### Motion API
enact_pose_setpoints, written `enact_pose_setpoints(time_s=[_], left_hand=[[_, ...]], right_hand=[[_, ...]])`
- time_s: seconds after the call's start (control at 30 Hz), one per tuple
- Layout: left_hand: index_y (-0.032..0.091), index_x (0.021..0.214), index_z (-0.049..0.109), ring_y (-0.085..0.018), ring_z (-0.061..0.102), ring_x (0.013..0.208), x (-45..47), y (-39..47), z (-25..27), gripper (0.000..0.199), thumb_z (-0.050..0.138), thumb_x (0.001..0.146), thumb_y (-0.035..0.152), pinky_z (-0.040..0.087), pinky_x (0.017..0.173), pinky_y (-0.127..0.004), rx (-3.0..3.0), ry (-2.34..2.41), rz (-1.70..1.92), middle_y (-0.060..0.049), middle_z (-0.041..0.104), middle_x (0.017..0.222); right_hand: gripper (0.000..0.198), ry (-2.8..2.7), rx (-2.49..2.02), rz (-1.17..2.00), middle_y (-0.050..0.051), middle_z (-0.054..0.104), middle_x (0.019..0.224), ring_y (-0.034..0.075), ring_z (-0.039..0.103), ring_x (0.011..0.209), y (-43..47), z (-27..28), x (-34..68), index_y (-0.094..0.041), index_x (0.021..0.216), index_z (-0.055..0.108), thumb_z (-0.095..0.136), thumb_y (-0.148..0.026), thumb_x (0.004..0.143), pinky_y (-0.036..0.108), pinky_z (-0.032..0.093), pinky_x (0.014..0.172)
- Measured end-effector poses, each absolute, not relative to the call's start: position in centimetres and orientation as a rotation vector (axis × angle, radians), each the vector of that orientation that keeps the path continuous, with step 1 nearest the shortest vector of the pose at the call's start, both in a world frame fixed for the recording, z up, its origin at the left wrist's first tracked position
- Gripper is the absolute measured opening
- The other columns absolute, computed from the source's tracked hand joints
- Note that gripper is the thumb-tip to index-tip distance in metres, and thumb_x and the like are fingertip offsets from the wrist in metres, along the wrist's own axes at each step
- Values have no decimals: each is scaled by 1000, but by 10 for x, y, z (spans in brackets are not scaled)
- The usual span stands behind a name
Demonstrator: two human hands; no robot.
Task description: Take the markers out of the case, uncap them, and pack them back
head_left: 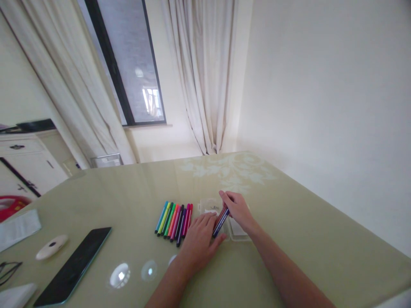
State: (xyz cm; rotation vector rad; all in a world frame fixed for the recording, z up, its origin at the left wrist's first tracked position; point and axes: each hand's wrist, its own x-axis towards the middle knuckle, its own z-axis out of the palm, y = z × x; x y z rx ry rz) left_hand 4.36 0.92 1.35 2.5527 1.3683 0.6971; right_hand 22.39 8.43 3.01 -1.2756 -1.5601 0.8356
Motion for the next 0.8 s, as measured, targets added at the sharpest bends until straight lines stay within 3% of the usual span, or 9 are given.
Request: enact_pose_setpoints(time_s=[0.1, 0.23, 0.37, 0.5, 0.8], left_hand=[[20, 138, 52, -26, 62, 120, 47, 14, 9, 36, 45, 105, 33, 50, 104, -45, 2542, 1506, 771, -10, 66, 131], [15, 141, 50, -26, 66, 109, 46, 21, -3, 38, 41, 103, 17, 55, 94, -42, 2640, 1756, 736, -13, 69, 121], [13, 148, 45, -24, 66, 113, 40, 21, -3, 51, 39, 98, 4, 56, 91, -35, 2617, 2080, 597, -16, 65, 129], [13, 144, 52, -26, 66, 113, 36, 17, 8, 49, 40, 97, 3, 58, 88, -34, 2480, 2256, 448, -17, 61, 136], [16, 141, 57, -27, 63, 116, 36, 14, 13, 46, 42, 99, 7, 59, 87, -35, 2377, 2277, 453, -15, 61, 136]], right_hand=[[55, -1562, -1198, 1007, -4, 52, 49, 12, 49, 40, 78, 26, 211, -21, 64, 55, 52, -68, 94, 23, 37, 42], [48, -1611, -1110, 1105, -1, 62, 58, 14, 59, 48, 73, 23, 199, -20, 75, 58, 54, -64, 94, 24, 46, 49], [32, -1714, -1264, 847, 4, 72, 85, 16, 66, 71, 74, 22, 200, -20, 90, 64, 53, -48, 99, 27, 50, 66], [16, -1904, -1461, 481, 7, 70, 94, 19, 64, 85, 79, 17, 209, -19, 92, 66, 60, -34, 96, 29, 47, 77], [14, -2079, -1582, 367, 9, 67, 102, 21, 63, 99, 85, 12, 219, -17, 98, 70, 58, -16, 91, 29, 44, 91]])
